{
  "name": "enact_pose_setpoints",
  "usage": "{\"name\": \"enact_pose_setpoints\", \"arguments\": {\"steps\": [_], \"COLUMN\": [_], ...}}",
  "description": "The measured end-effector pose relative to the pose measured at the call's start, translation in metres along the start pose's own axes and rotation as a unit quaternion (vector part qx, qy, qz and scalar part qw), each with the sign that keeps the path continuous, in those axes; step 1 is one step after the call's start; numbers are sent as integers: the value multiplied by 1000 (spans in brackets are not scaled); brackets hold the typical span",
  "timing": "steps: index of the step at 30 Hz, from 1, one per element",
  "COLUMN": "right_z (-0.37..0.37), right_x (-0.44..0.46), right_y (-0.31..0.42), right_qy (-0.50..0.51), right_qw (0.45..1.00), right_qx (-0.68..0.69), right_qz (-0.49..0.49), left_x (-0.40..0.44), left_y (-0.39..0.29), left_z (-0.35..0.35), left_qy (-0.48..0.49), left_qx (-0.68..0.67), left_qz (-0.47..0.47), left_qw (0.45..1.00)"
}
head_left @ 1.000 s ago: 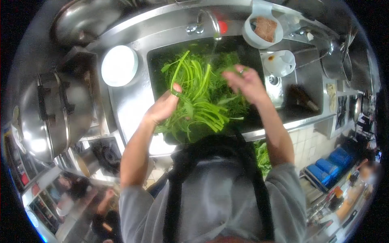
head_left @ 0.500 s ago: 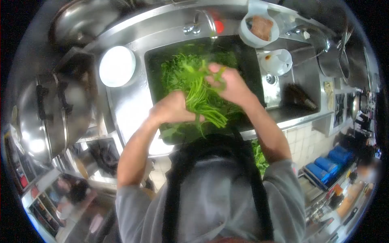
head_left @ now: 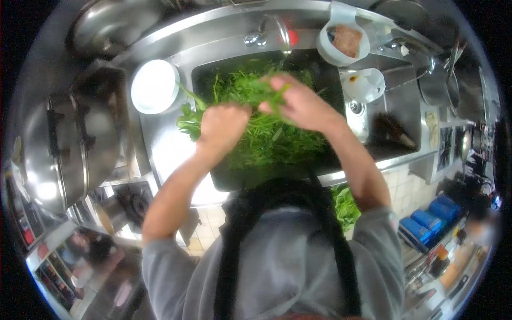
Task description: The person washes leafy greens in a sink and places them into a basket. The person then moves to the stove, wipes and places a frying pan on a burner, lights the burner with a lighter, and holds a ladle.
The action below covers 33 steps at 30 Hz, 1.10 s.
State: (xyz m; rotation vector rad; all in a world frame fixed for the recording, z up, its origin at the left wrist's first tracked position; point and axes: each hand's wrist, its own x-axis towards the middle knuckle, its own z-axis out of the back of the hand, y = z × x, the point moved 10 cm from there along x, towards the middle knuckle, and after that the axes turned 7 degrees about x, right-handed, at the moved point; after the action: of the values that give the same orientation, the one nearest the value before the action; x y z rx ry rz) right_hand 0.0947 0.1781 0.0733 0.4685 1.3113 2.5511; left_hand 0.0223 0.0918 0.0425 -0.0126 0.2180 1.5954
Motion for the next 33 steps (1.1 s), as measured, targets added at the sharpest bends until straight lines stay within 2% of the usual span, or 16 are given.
{"name": "enact_pose_setpoints", "arguments": {"steps": [1, 3, 4, 6, 10, 12, 16, 19, 21, 22, 24, 25, 27, 28, 30, 33], "right_z": [-5, -41, -42, -44, -40, -32, -41, -36, -27, -21, -10, -10, 1, -1, 9, -9], "right_x": [1, -1, -1, -4, -6, 1, 0, -15, -36, -45, -76, -77, -84, -83, -47, -11], "right_y": [2, -9, -8, -18, -17, -2, 5, -11, -37, -38, -79, -81, -95, -97, -60, -3], "right_qy": [0, 155, 157, 184, 161, 89, 95, 162, 176, 179, 127, 128, 26, 21, -33, 30], "right_qw": [1000, 981, 981, 976, 984, 993, 993, 984, 970, 970, 909, 909, 882, 882, 971, 997], "right_qx": [1, -100, -98, -26, 14, 82, 57, 71, 86, 88, 173, 174, 272, 271, 171, 73], "right_qz": [-2, -59, -57, -113, -79, -8, 26, -19, -143, -140, -357, -357, -383, -386, -163, -6], "left_x": [2, 3, 1, -6, -15, -13, -9, -20, -29, -34, -39, -41, -39, -35, -31, -22], "left_y": [0, 4, 9, 24, 26, 18, 21, 41, 52, 54, 59, 59, 50, 45, 35, 19], "left_z": [-1, 9, 6, 17, 21, 26, 29, 23, 25, 30, 30, 31, 26, 22, 25, 32], "left_qy": [1, -66, -63, -138, -184, -216, -227, -234, -252, -274, -282, -290, -270, -248, -233, -228], "left_qx": [-1, 57, 58, 44, 38, 46, 33, 48, 54, 57, 53, 46, 51, 57, 56, 52], "left_qz": [-1, -6, -3, 24, -11, -36, -44, -57, -60, -69, -69, -72, -74, -74, -84, -95], "left_qw": [1000, 996, 996, 989, 982, 975, 972, 969, 964, 958, 956, 953, 959, 964, 967, 968]}}
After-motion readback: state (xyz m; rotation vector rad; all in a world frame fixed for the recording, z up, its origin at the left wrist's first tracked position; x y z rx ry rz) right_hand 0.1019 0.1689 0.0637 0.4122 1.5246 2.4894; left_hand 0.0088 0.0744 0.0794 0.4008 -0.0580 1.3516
